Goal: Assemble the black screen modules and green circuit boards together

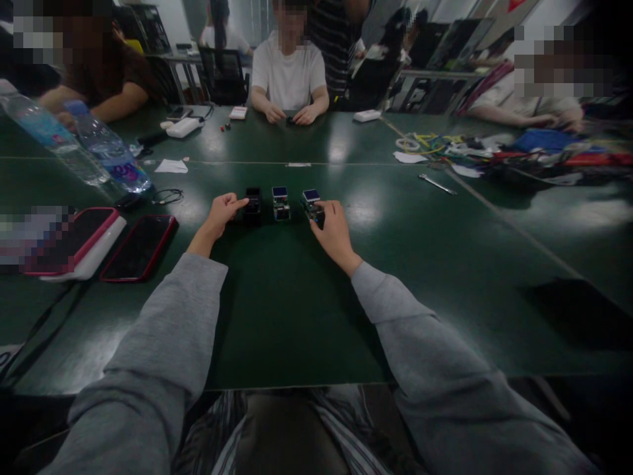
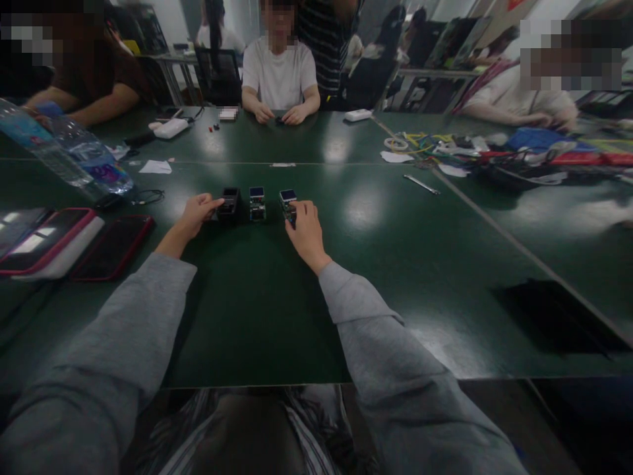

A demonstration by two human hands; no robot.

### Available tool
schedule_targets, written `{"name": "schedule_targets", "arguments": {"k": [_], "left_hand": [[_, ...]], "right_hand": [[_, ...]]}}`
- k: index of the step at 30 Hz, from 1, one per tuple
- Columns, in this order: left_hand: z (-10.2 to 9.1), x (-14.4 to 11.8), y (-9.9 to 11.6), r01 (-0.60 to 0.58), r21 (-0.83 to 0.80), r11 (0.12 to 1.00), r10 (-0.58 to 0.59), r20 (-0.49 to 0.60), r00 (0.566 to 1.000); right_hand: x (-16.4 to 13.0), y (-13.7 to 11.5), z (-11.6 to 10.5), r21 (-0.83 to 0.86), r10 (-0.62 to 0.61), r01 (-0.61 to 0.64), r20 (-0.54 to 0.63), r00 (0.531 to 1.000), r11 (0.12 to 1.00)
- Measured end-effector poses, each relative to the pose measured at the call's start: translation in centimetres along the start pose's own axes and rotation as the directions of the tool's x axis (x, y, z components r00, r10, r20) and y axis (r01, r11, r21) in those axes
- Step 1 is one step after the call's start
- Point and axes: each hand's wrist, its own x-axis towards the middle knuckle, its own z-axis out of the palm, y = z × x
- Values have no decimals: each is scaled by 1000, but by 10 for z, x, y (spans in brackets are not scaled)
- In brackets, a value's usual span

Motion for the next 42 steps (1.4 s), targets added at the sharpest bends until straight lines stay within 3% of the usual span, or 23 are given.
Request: {"name": "schedule_targets", "arguments": {"k": [5,9,16,24,32,42], "left_hand": [[-1,1,-2,-13,0,1000,13,15,1000],[-1,0,-1,-14,-22,1000,15,19,1000],[0,-1,2,-7,-8,1000,7,14,1000],[-2,1,-3,-28,-26,999,29,28,999],[0,0,0,-7,-1,1000,7,13,1000],[-2,2,-2,-14,-8,1000,14,13,1000]], "right_hand": [[2,4,3,128,71,-59,-89,994,990],[4,8,5,202,196,-177,-77,978,963],[7,20,12,197,269,-248,-86,959,949],[3,17,10,160,183,-168,-81,980,973],[5,22,14,251,266,-238,-84,960,938],[7,32,17,220,301,-280,-69,951,934]]}}
